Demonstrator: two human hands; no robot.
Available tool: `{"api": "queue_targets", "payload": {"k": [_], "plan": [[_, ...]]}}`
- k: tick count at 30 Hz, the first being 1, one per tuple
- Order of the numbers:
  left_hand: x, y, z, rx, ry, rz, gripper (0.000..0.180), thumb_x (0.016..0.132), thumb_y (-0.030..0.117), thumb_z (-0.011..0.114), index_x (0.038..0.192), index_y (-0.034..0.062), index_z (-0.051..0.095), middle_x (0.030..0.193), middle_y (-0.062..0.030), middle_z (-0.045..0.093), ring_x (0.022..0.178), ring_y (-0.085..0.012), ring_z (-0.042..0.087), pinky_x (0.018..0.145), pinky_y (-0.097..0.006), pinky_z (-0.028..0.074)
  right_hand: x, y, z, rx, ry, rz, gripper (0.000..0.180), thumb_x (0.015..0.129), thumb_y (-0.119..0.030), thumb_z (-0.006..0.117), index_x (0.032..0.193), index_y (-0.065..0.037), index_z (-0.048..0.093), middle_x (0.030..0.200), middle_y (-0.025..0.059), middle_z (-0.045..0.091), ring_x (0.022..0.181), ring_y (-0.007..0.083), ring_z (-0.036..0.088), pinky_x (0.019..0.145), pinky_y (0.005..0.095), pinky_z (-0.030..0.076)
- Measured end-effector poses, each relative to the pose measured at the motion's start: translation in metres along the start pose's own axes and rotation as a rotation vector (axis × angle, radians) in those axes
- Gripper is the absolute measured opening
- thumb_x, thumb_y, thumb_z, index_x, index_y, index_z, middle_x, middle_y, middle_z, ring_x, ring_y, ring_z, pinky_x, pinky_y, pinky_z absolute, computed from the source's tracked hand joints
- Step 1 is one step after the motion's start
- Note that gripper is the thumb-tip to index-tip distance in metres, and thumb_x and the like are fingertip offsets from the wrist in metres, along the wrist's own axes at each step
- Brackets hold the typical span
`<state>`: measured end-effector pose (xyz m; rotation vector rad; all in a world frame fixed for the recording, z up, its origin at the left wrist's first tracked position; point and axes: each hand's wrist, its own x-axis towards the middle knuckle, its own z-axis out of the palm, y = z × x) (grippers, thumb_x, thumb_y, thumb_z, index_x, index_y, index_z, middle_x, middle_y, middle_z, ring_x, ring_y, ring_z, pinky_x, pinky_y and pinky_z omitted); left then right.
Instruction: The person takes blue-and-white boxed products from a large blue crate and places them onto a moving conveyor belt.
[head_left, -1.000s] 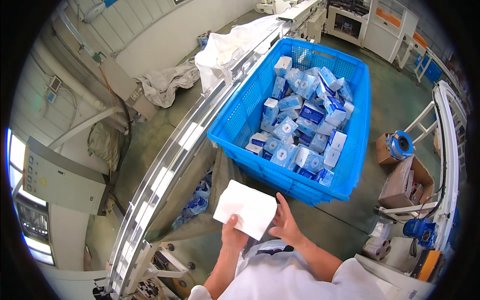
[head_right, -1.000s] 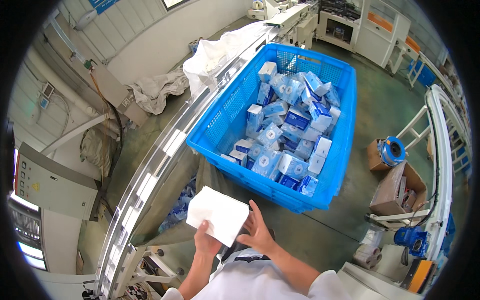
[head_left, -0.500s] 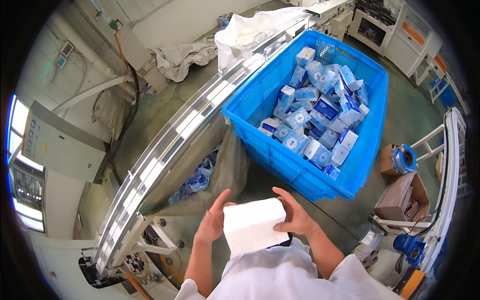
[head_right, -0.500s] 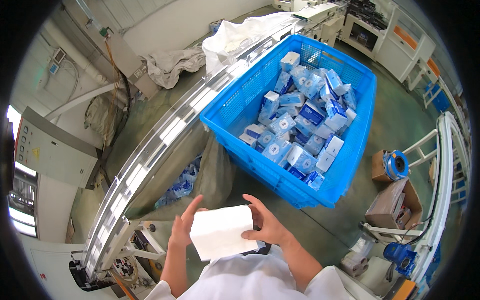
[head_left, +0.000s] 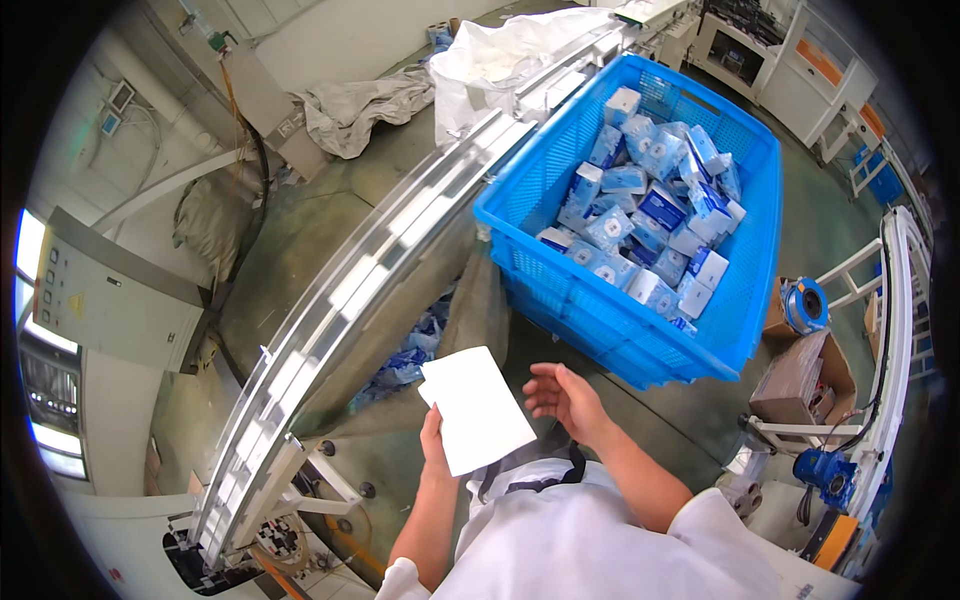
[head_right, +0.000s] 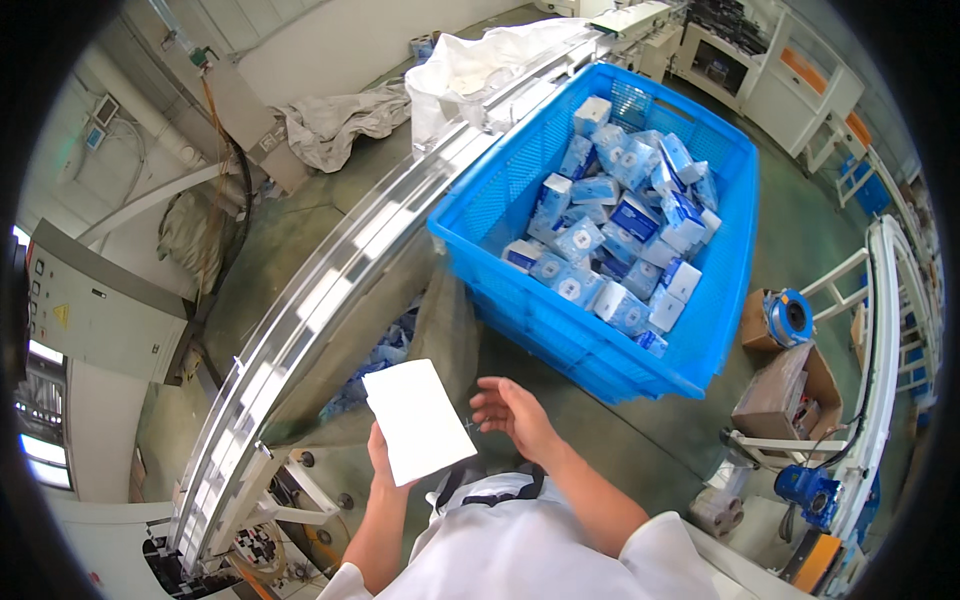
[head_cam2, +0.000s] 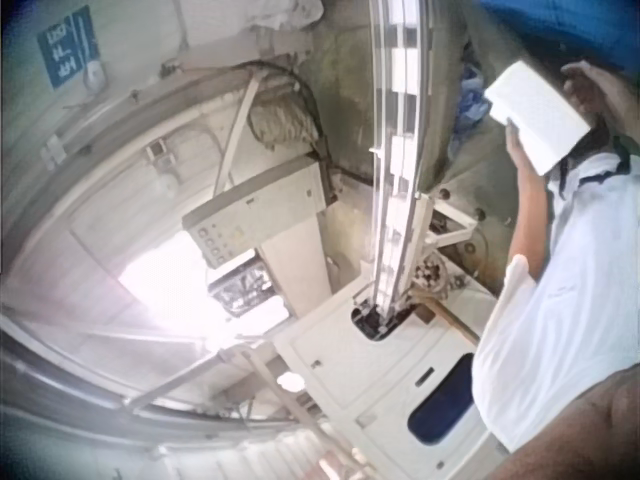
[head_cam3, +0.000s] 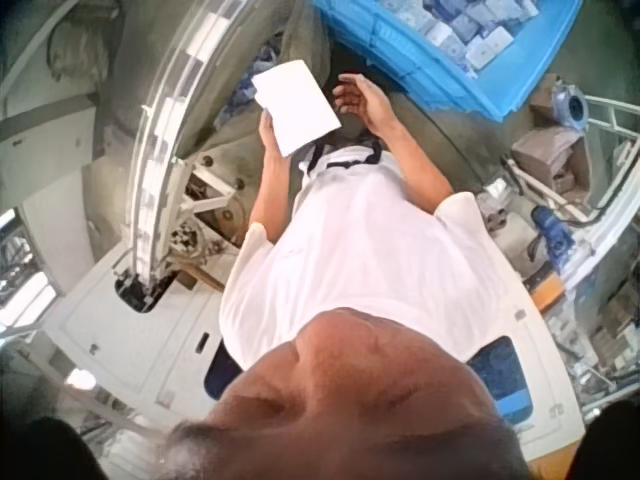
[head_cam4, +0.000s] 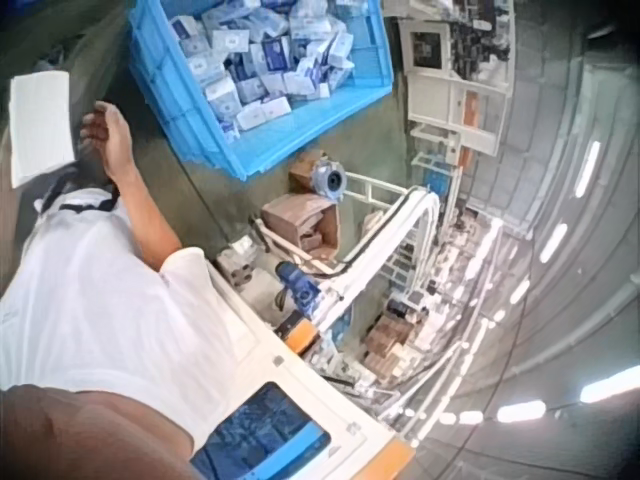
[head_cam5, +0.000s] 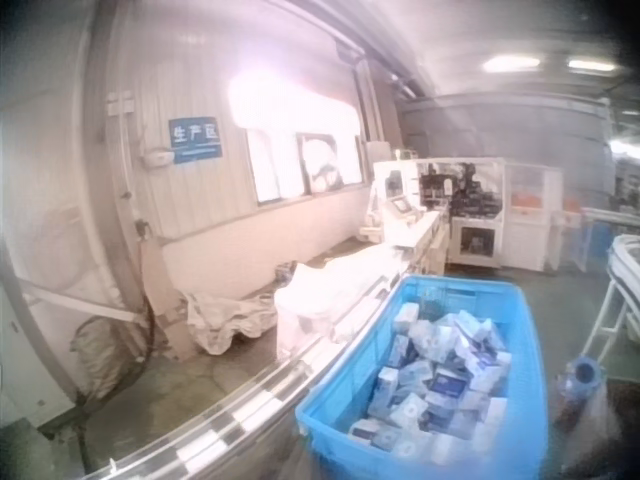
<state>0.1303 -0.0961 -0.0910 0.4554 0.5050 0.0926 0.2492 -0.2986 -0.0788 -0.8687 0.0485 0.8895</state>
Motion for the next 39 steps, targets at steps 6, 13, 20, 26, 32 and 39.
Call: {"api": "queue_targets", "payload": {"k": [6, 13, 20, 26, 32, 39], "plan": [[0.006, 0.055, 0.015, -0.151, 0.019, 0.124, 0.060, 0.092, 0.049, 0.040, 0.137, 0.0083, 0.041, 0.129, -0.0107, 0.054, 0.115, -0.0323, 0.055, 0.096, -0.047, 0.044, 0.016, 0.064, 0.098, -0.219, -0.112, -0.362, 0.109, 0.075, -0.019, 0.081, 0.149, -0.009, 0.002, 0.135, 0.0136, 0.036, 0.125, 0.0245, 0.041, 0.105, 0.0394, 0.034], [0.028, 0.114, -0.032, -0.155, -0.156, 0.117, 0.069, 0.091, 0.055, 0.040, 0.142, 0.0091, 0.033, 0.139, -0.0077, 0.045, 0.128, -0.0292, 0.043, 0.106, -0.044, 0.032, 0.073, 0.078, 0.166, -0.238, 0.218, -0.389, 0.100, 0.071, 0.008, 0.074, 0.148, -0.010, 0.013, 0.123, 0.0143, 0.049, 0.113, 0.0238, 0.053, 0.095, 0.0366, 0.046], [0.038, 0.163, -0.078, -0.241, -0.050, 0.010, 0.058, 0.092, 0.046, 0.047, 0.139, 0.0130, 0.037, 0.135, -0.0117, 0.047, 0.126, -0.0301, 0.043, 0.106, -0.043, 0.031, 0.060, -0.001, 0.177, -0.353, 0.075, -0.509, 0.096, 0.067, 0.007, 0.078, 0.146, -0.009, 0.025, 0.120, 0.0182, 0.058, 0.110, 0.0261, 0.057, 0.094, 0.0378, 0.046], [0.035, 0.166, -0.103, -0.128, -0.053, -0.037, 0.045, 0.093, 0.036, 0.050, 0.131, 0.0131, 0.045, 0.121, -0.0126, 0.056, 0.111, -0.0272, 0.054, 0.096, -0.041, 0.042, 0.039, -0.020, 0.189, -0.530, 0.117, -0.523, 0.103, 0.063, -0.003, 0.085, 0.146, -0.008, 0.025, 0.123, 0.0177, 0.057, 0.112, 0.0241, 0.056, 0.097, 0.0362, 0.042], [0.049, 0.168, -0.104, -0.020, -0.104, -0.069, 0.048, 0.094, 0.034, 0.050, 0.136, 0.0135, 0.039, 0.116, -0.0105, 0.057, 0.107, -0.0245, 0.055, 0.093, -0.040, 0.044, 0.028, -0.028, 0.213, -0.291, 0.232, -0.287, 0.093, 0.064, 0.005, 0.080, 0.142, -0.008, 0.030, 0.122, 0.0153, 0.057, 0.112, 0.0231, 0.056, 0.095, 0.0354, 0.044], [0.052, 0.183, -0.106, -0.036, -0.090, -0.038, 0.042, 0.093, 0.032, 0.054, 0.128, 0.0117, 0.044, 0.111, -0.0062, 0.059, 0.098, -0.0198, 0.058, 0.088, -0.036, 0.045, 0.074, -0.016, 0.214, -0.232, 0.254, -0.230, 0.056, 0.084, -0.005, 0.065, 0.134, -0.007, 0.040, 0.114, 0.0100, 0.060, 0.107, 0.0215, 0.059, 0.089, 0.0326, 0.049]]}}
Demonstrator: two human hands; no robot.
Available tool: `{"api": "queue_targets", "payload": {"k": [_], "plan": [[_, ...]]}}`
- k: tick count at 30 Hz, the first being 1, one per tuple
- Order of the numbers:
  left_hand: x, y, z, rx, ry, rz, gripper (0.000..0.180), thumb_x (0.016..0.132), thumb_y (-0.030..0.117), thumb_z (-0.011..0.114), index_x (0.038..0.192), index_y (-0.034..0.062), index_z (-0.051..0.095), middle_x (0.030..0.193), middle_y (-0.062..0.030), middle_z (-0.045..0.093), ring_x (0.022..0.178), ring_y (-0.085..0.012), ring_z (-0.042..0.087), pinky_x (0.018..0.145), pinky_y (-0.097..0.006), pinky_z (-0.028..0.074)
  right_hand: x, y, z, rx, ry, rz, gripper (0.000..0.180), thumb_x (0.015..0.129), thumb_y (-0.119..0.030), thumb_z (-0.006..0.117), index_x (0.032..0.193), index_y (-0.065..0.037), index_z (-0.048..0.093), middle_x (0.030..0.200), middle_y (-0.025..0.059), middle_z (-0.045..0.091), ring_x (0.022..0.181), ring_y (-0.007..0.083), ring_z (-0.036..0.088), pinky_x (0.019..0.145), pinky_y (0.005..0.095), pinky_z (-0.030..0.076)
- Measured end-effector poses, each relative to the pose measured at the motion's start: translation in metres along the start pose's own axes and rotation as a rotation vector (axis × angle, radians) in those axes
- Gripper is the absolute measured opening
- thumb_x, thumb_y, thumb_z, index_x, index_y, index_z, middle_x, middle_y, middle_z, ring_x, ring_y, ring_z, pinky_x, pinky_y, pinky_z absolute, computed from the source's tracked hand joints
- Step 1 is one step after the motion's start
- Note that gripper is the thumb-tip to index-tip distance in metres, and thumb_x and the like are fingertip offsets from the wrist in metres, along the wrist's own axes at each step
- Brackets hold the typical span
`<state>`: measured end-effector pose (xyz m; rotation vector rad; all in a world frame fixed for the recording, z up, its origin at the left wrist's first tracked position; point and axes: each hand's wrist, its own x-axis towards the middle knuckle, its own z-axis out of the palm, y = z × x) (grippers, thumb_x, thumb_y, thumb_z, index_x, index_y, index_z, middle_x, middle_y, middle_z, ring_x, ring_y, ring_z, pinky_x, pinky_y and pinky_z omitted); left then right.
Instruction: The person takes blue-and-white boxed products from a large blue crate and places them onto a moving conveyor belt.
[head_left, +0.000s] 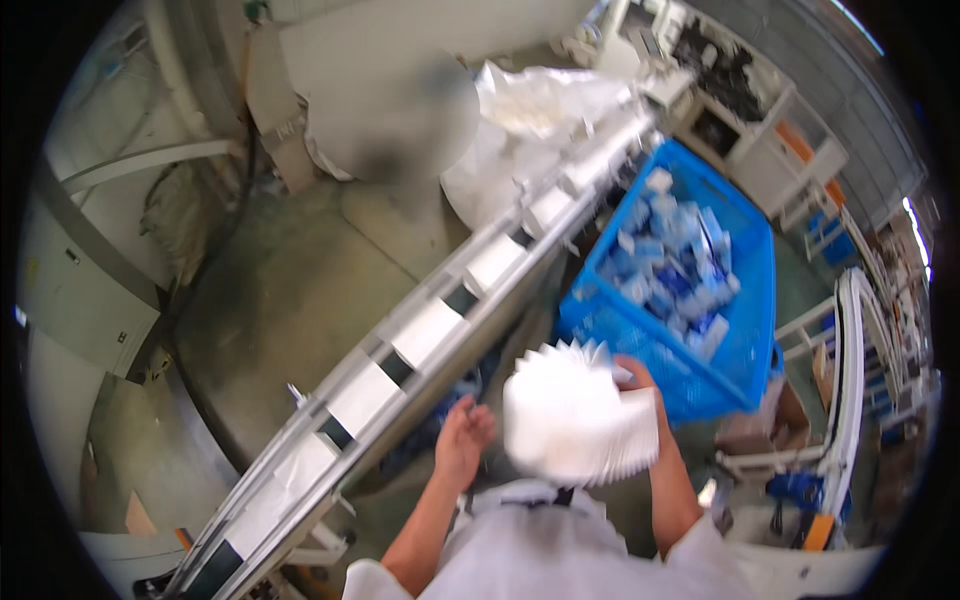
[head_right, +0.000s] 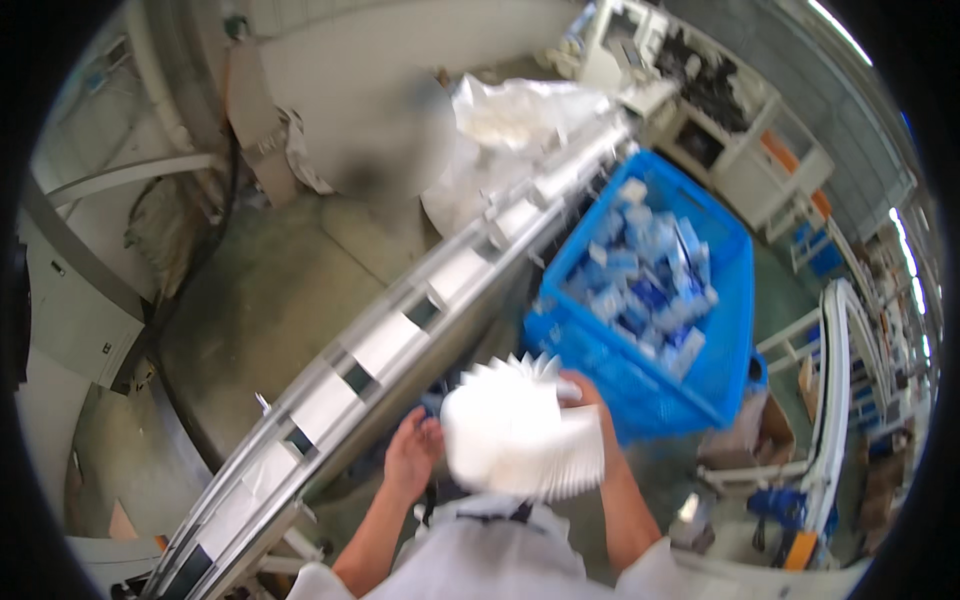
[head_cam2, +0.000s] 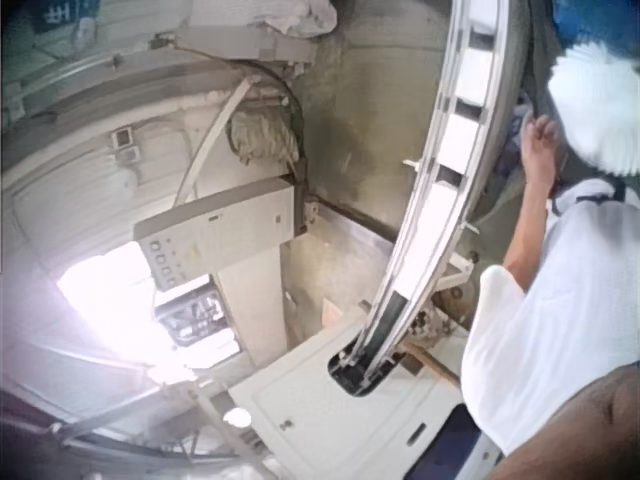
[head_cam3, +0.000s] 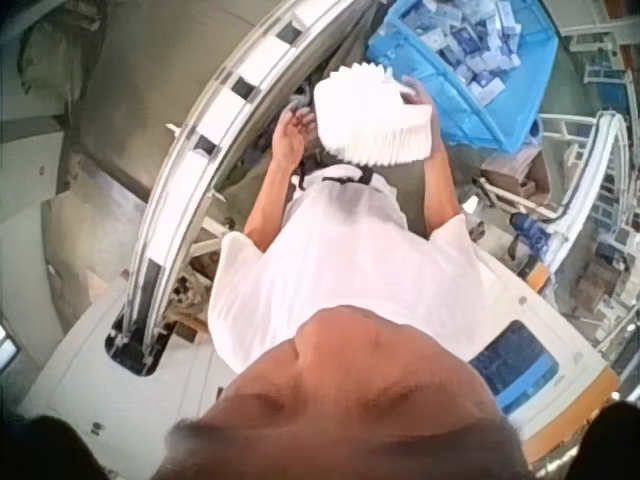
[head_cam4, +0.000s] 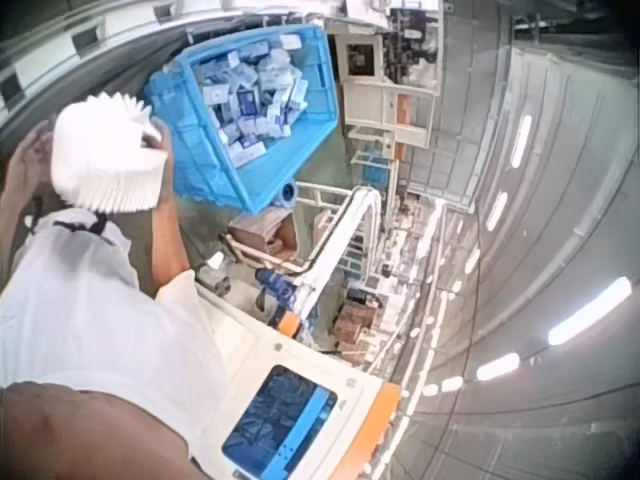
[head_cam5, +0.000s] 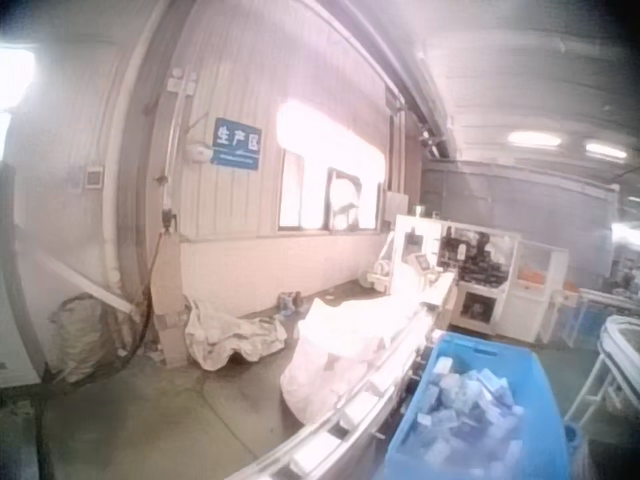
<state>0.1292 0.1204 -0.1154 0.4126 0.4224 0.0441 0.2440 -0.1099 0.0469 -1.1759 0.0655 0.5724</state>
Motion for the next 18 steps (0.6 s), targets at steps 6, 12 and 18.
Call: {"api": "queue_targets", "payload": {"k": [6, 12, 18], "plan": [[0.008, 0.005, 0.004, 0.252, 0.060, 0.079, 0.041, 0.095, 0.026, 0.051, 0.131, 0.0081, 0.044, 0.120, -0.0079, 0.056, 0.110, -0.0199, 0.055, 0.095, -0.035, 0.043, -0.003, 0.029, -0.008, -0.396, -0.255, -0.240, 0.097, 0.059, 0.009, 0.080, 0.140, -0.005, 0.028, 0.117, 0.0134, 0.058, 0.110, 0.0222, 0.057, 0.093, 0.0332, 0.046], [0.026, 0.030, 0.032, -0.097, -0.422, -0.174, 0.069, 0.094, 0.061, 0.033, 0.130, 0.0040, 0.049, 0.122, -0.0131, 0.060, 0.120, -0.0285, 0.052, 0.103, -0.041, 0.040, 0.010, 0.025, 0.010, -0.257, -0.487, -0.093, 0.107, 0.057, 0.013, 0.079, 0.145, -0.007, 0.021, 0.120, 0.0138, 0.056, 0.114, 0.0235, 0.054, 0.098, 0.0357, 0.041], [-0.018, 0.036, 0.025, 0.558, -0.454, 0.074, 0.092, 0.084, 0.058, 0.056, 0.148, 0.0051, 0.018, 0.147, -0.0119, 0.033, 0.136, -0.0233, 0.030, 0.113, -0.039, 0.021, 0.027, 0.050, -0.012, -0.386, -0.348, -0.085, 0.105, 0.059, 0.016, 0.075, 0.146, -0.009, 0.021, 0.122, 0.0133, 0.056, 0.116, 0.0237, 0.053, 0.100, 0.0370, 0.041]]}}
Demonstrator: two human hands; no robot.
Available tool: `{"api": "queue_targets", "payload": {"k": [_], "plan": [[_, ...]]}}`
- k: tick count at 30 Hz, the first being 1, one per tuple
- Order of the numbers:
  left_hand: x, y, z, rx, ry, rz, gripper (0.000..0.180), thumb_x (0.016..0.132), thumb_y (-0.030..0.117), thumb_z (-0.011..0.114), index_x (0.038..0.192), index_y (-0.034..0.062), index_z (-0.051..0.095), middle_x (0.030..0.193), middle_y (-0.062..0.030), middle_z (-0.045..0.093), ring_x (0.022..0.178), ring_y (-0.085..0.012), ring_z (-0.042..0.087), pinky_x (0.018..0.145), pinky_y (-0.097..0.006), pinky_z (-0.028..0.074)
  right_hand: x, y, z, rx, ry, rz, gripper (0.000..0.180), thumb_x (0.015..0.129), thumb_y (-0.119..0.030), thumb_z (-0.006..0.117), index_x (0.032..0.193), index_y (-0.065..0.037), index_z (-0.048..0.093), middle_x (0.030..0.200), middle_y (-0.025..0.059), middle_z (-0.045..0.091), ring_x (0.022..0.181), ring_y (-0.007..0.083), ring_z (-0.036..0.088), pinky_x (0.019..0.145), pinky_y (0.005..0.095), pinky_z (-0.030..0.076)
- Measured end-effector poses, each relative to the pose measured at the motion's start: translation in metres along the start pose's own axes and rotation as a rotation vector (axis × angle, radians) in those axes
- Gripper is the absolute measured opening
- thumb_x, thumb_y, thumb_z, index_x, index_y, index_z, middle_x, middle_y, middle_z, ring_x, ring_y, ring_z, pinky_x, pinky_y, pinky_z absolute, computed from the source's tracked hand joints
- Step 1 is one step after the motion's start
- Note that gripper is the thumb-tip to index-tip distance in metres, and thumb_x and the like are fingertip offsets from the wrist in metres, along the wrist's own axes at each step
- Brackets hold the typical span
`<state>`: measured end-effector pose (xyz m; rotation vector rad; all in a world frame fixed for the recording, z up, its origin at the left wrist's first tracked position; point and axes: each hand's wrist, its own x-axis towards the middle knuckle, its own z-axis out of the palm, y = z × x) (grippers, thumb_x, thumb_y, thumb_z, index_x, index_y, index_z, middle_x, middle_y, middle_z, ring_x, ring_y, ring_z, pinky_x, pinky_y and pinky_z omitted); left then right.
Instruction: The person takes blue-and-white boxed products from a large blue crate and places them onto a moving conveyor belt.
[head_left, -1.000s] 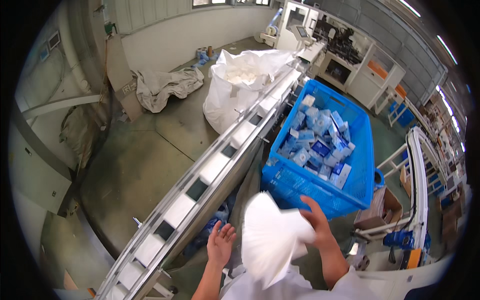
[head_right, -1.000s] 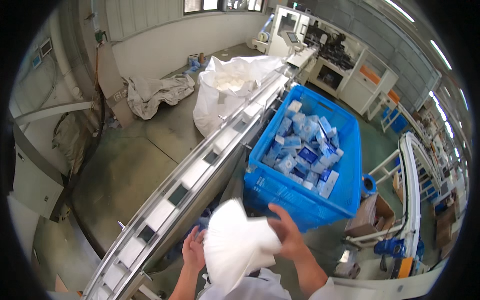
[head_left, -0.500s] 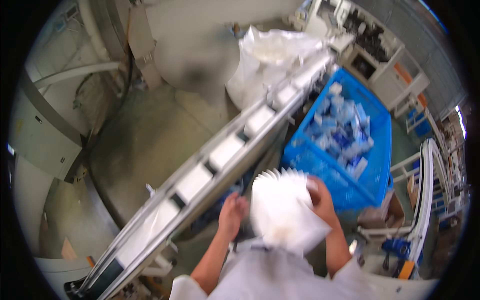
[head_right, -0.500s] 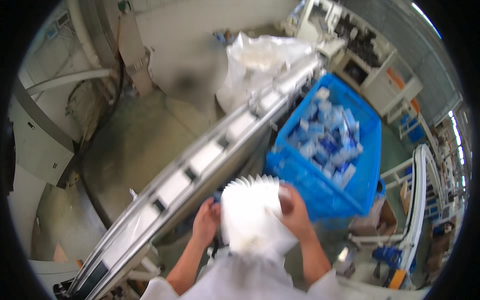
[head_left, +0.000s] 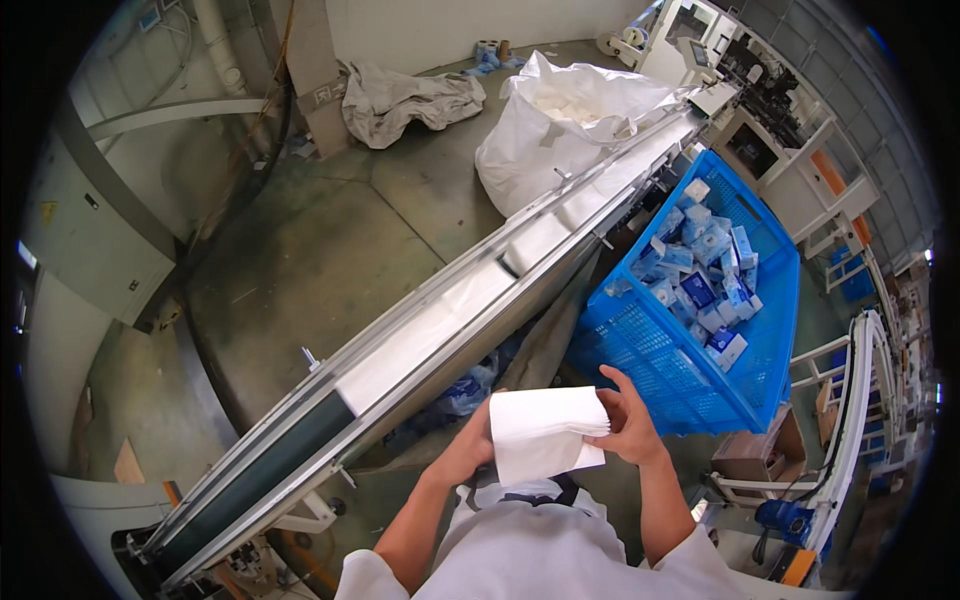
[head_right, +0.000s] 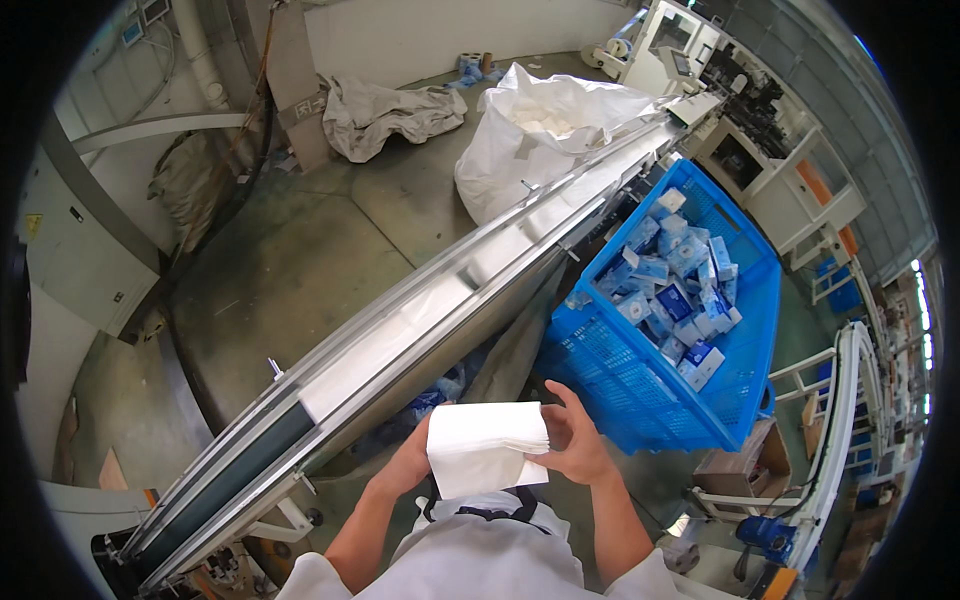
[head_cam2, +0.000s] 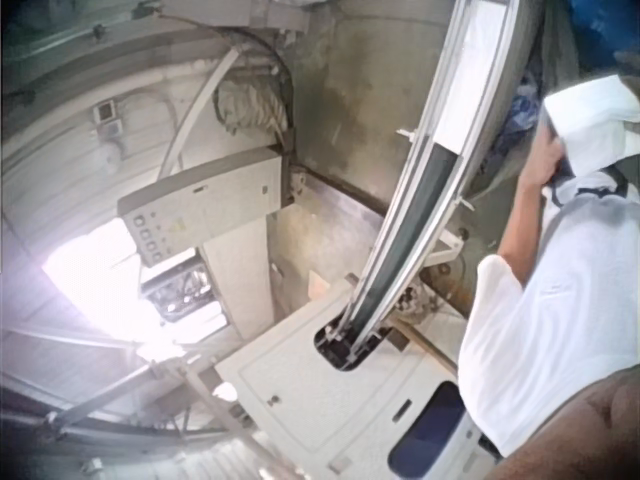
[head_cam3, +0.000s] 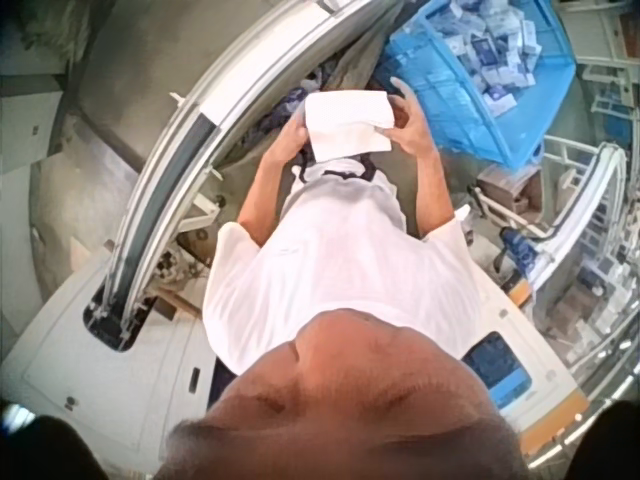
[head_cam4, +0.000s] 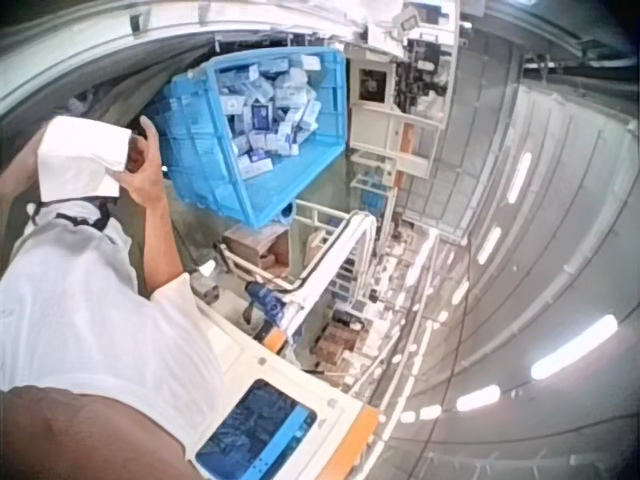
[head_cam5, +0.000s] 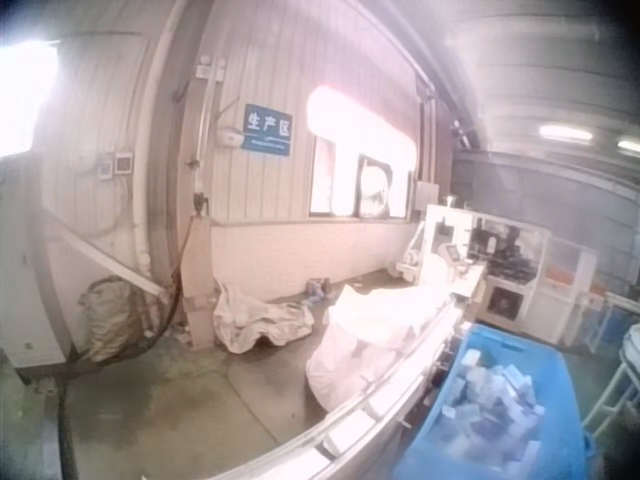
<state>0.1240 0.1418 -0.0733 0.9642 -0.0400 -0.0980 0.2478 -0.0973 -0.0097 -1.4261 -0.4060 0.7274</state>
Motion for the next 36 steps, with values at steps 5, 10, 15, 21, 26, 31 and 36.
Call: {"api": "queue_targets", "payload": {"k": [5, 10, 15, 21, 26, 31, 36], "plan": [[-0.009, 0.029, 0.014, 0.308, 0.122, -0.206, 0.091, 0.070, 0.015, 0.079, 0.144, 0.0007, 0.027, 0.137, -0.0118, 0.044, 0.128, -0.0226, 0.041, 0.108, -0.038, 0.029, -0.001, 0.005, 0.001, 0.055, -0.039, 0.012, 0.098, 0.068, 0.002, 0.079, 0.146, -0.009, 0.021, 0.123, 0.0146, 0.056, 0.116, 0.0252, 0.054, 0.098, 0.0401, 0.043], [-0.031, 0.050, 0.011, 0.266, 0.173, 0.033, 0.065, 0.071, 0.004, 0.076, 0.129, -0.0004, 0.047, 0.119, -0.0086, 0.058, 0.112, -0.0196, 0.054, 0.097, -0.034, 0.043, 0.003, -0.006, -0.020, 0.540, 0.113, -0.159, 0.070, 0.087, -0.032, 0.065, 0.142, -0.008, 0.028, 0.118, 0.0168, 0.058, 0.107, 0.0300, 0.060, 0.088, 0.0453, 0.050], [-0.019, 0.065, -0.015, 0.255, 0.235, -0.016, 0.061, 0.069, 0.004, 0.079, 0.124, 0.0009, 0.052, 0.113, -0.0064, 0.062, 0.102, -0.0165, 0.059, 0.089, -0.033, 0.048, -0.001, -0.005, -0.037, 0.484, 0.347, -0.030, 0.048, 0.091, -0.023, 0.056, 0.133, -0.005, 0.040, 0.106, 0.0138, 0.063, 0.092, 0.0259, 0.064, 0.078, 0.0403, 0.053], [-0.033, 0.091, -0.013, 0.590, 0.259, -0.139, 0.069, 0.067, 0.012, 0.080, 0.127, -0.0018, 0.050, 0.120, -0.0120, 0.059, 0.110, -0.0195, 0.056, 0.095, -0.035, 0.044, 0.021, 0.003, -0.015, 0.289, 0.328, 0.137, 0.033, 0.093, -0.018, 0.053, 0.124, -0.004, 0.050, 0.097, 0.0092, 0.065, 0.085, 0.0217, 0.064, 0.074, 0.0365, 0.052], [-0.037, 0.094, -0.027, 0.112, 0.143, 0.004, 0.072, 0.065, 0.017, 0.079, 0.128, -0.0042, 0.049, 0.121, -0.0098, 0.058, 0.111, -0.0194, 0.055, 0.098, -0.036, 0.041, 0.103, 0.032, 0.041, 0.605, -0.124, 0.444, 0.057, 0.097, -0.049, 0.037, 0.129, -0.003, 0.049, 0.118, 0.0128, 0.060, 0.107, 0.0250, 0.057, 0.093, 0.0413, 0.045], [0.008, 0.080, -0.087, -0.065, 0.647, -0.060, 0.047, 0.093, 0.019, 0.056, 0.134, 0.0002, 0.041, 0.132, -0.0086, 0.051, 0.122, -0.0243, 0.049, 0.105, -0.043, 0.036, 0.177, 0.033, 0.080, 0.826, -0.297, 0.453, 0.079, 0.092, -0.065, 0.033, 0.137, 0.000, 0.039, 0.132, 0.0146, 0.051, 0.114, 0.0293, 0.054, 0.103, 0.0423, 0.037], [0.041, 0.056, -0.151, -0.157, 0.552, -0.164, 0.042, 0.094, 0.021, 0.056, 0.131, 0.0044, 0.046, 0.126, -0.0079, 0.056, 0.117, -0.0241, 0.053, 0.104, -0.044, 0.038, 0.178, 0.025, 0.030, 0.433, -0.056, 0.328, 0.061, 0.094, -0.054, 0.046, 0.127, -0.003, 0.048, 0.117, 0.0102, 0.058, 0.104, 0.0196, 0.058, 0.089, 0.0355, 0.047]]}}
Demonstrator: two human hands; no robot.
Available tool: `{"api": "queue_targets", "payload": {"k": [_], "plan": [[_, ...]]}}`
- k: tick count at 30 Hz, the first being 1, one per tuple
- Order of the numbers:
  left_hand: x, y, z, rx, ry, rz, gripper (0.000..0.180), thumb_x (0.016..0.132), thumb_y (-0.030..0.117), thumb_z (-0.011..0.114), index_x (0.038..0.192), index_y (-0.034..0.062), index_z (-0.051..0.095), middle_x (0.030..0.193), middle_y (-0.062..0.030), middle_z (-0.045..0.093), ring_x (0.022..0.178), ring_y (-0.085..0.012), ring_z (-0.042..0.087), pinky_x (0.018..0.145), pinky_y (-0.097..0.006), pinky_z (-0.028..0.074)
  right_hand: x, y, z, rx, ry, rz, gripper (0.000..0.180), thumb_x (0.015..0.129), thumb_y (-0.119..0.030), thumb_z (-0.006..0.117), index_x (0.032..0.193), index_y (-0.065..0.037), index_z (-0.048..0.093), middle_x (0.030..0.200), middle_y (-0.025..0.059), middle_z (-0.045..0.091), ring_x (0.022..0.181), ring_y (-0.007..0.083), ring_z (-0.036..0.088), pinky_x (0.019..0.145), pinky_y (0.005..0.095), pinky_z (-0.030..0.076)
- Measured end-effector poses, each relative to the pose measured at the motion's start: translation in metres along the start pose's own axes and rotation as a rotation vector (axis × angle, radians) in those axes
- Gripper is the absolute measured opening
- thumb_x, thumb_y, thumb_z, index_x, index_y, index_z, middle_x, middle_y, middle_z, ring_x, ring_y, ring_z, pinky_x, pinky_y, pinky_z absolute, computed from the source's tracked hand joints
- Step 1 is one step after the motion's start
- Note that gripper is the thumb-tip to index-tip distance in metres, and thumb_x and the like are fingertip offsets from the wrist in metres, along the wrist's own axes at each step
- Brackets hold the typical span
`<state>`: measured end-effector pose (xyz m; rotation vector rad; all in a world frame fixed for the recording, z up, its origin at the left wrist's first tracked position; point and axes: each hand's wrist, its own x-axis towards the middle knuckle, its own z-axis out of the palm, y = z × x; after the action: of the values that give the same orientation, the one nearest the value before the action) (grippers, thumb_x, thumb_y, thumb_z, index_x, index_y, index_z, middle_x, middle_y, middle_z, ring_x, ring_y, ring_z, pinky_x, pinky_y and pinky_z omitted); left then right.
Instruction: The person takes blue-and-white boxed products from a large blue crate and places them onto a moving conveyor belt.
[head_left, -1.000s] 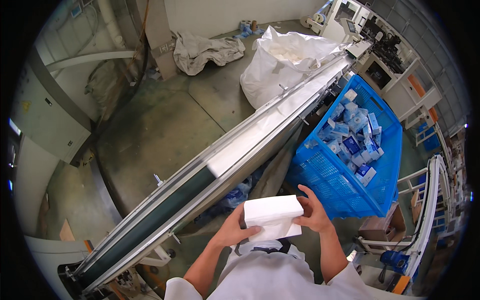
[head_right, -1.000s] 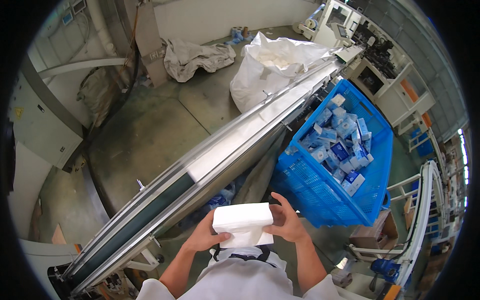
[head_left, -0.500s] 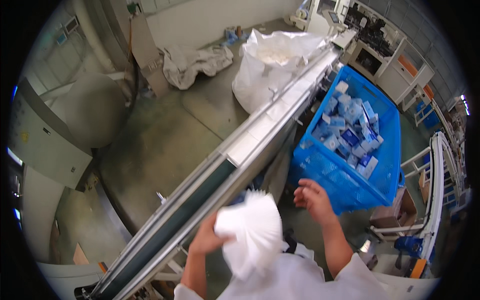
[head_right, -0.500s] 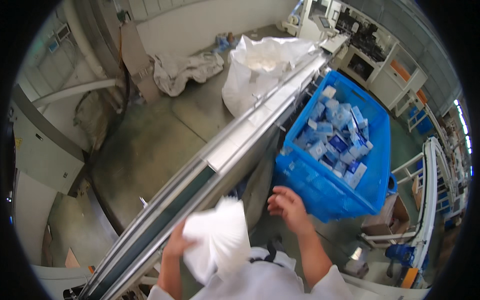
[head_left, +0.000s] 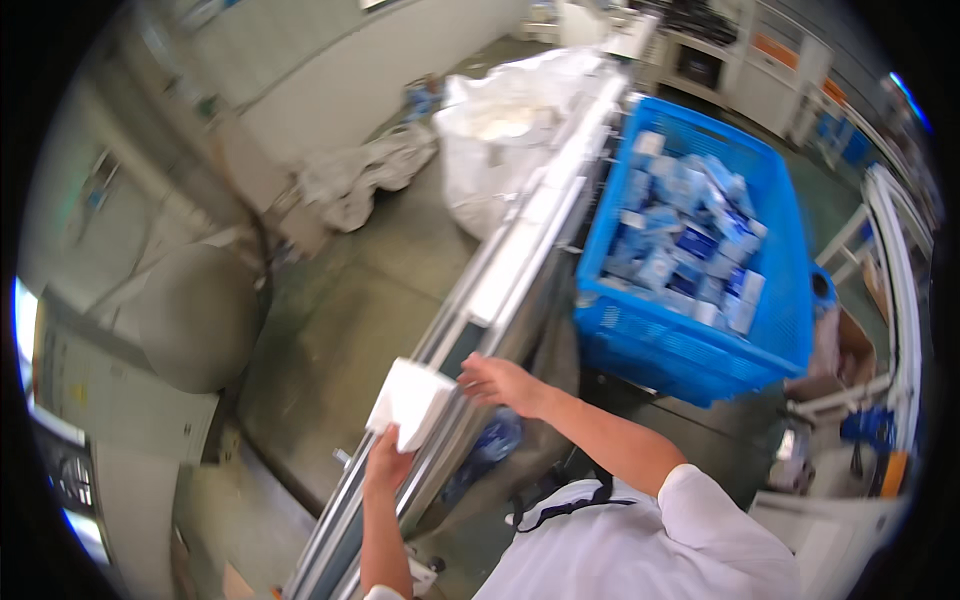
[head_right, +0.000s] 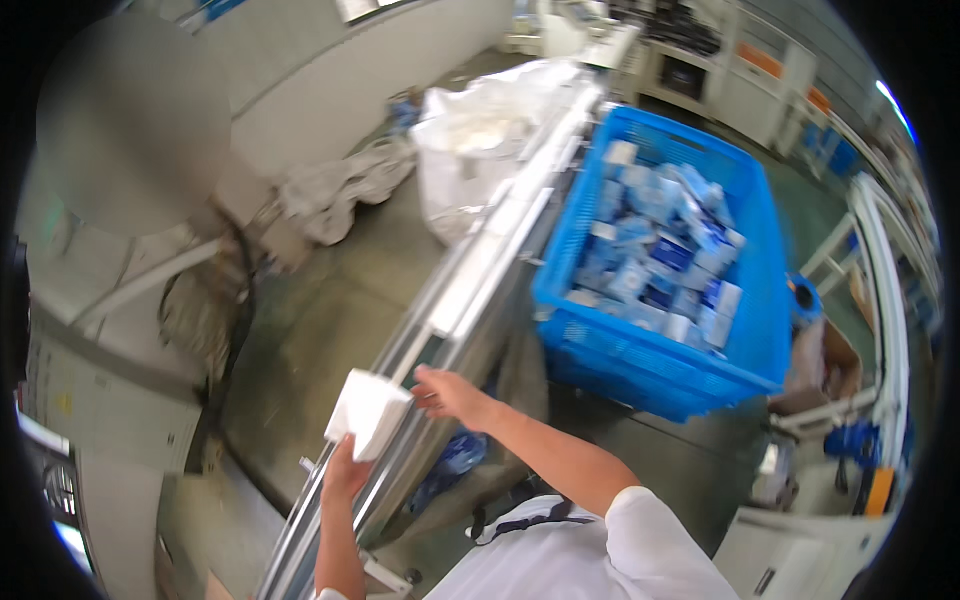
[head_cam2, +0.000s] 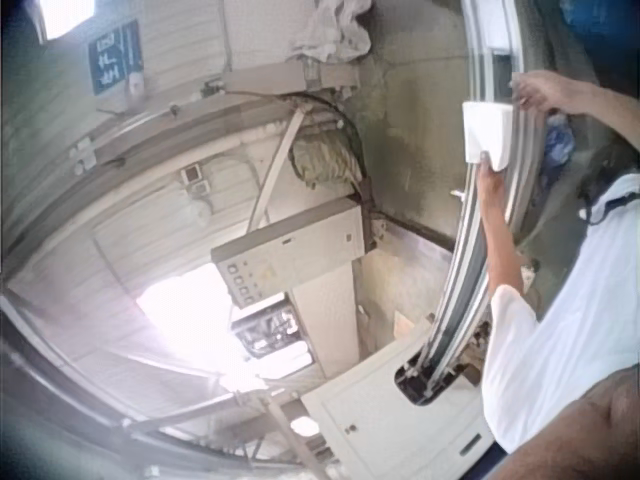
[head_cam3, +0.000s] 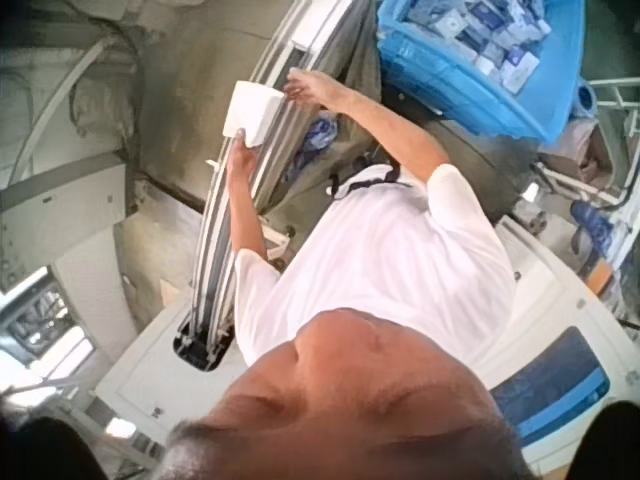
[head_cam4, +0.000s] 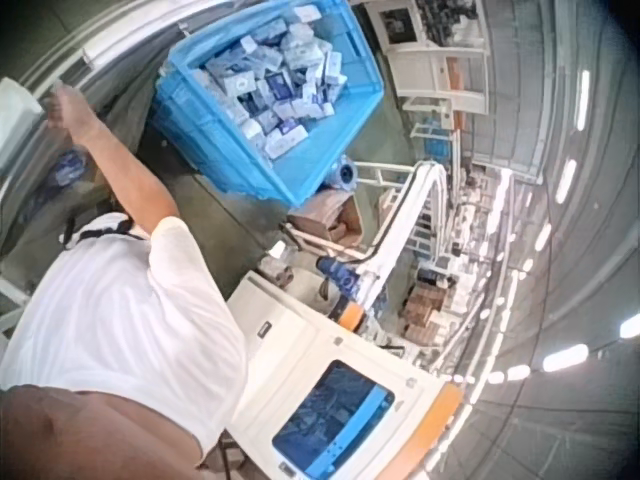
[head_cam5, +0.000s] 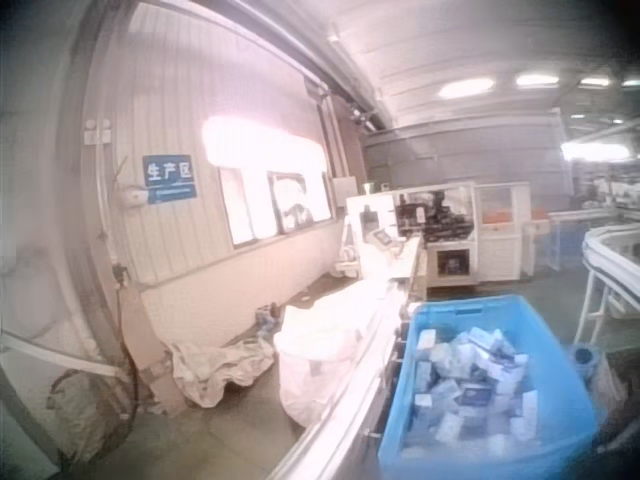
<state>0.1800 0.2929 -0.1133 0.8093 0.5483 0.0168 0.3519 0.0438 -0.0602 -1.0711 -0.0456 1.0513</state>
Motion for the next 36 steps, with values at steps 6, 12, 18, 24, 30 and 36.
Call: {"api": "queue_targets", "payload": {"k": [6, 12, 18, 24, 30, 36], "plan": [[0.045, -0.025, -0.093, 0.335, 0.314, -0.403, 0.033, 0.091, 0.037, 0.058, 0.109, 0.0105, 0.062, 0.096, -0.0060, 0.068, 0.085, -0.0239, 0.064, 0.073, -0.039, 0.053, -0.107, -0.104, -0.077, -0.340, -0.270, -0.118, 0.039, 0.097, -0.029, 0.052, 0.125, -0.002, 0.052, 0.107, 0.0073, 0.063, 0.089, 0.0133, 0.062, 0.078, 0.0278, 0.052], [0.032, -0.001, -0.056, 0.605, 0.368, -0.364, 0.059, 0.090, 0.041, 0.059, 0.132, 0.0025, 0.044, 0.124, -0.0163, 0.055, 0.107, -0.0302, 0.058, 0.089, -0.041, 0.050, -0.167, -0.218, -0.321, -0.603, 0.412, -0.379, 0.034, 0.090, -0.026, 0.058, 0.113, -0.001, 0.061, 0.099, 0.0099, 0.067, 0.084, 0.0144, 0.065, 0.071, 0.0300, 0.053], [0.020, -0.008, 0.170, 1.288, 0.408, 0.186, 0.036, 0.095, 0.016, 0.055, 0.126, 0.0000, 0.048, 0.119, -0.0168, 0.057, 0.105, -0.0305, 0.058, 0.090, -0.040, 0.049, -0.118, -0.136, -0.561, -1.207, 0.568, 0.036, 0.062, 0.072, -0.034, 0.067, 0.123, -0.002, 0.054, 0.114, 0.0217, 0.061, 0.105, 0.0349, 0.059, 0.090, 0.0387, 0.047], [0.039, -0.078, 0.306, 0.747, 0.407, 0.155, 0.025, 0.093, 0.015, 0.060, 0.110, -0.0021, 0.058, 0.101, -0.0116, 0.062, 0.087, -0.0222, 0.061, 0.079, -0.035, 0.052, -0.059, -0.085, -0.548, -1.229, 0.342, 0.345, 0.094, 0.064, -0.044, 0.074, 0.141, -0.004, 0.037, 0.132, 0.0274, 0.046, 0.118, 0.0388, 0.050, 0.098, 0.0413, 0.042], [0.076, -0.096, 0.357, 0.827, 0.266, 0.298, 0.025, 0.092, 0.015, 0.059, 0.110, -0.0015, 0.056, 0.096, -0.0084, 0.062, 0.085, -0.0156, 0.061, 0.076, -0.029, 0.051, -0.082, -0.125, -0.544, -1.056, 0.245, 0.222, 0.074, 0.065, -0.036, 0.076, 0.128, -0.007, 0.050, 0.110, 0.0206, 0.060, 0.102, 0.0287, 0.059, 0.081, 0.0369, 0.050], [0.112, -0.111, 0.429, 0.740, -0.137, 0.293, 0.036, 0.090, 0.010, 0.061, 0.122, -0.0016, 0.050, 0.112, -0.0129, 0.060, 0.095, -0.0183, 0.061, 0.081, -0.031, 0.050, -0.121, -0.211, -0.483, 0.325, 0.391, 0.095, 0.051, 0.085, -0.044, 0.056, 0.116, -0.004, 0.058, 0.104, 0.0113, 0.063, 0.090, 0.0233, 0.062, 0.069, 0.0364, 0.052]]}}
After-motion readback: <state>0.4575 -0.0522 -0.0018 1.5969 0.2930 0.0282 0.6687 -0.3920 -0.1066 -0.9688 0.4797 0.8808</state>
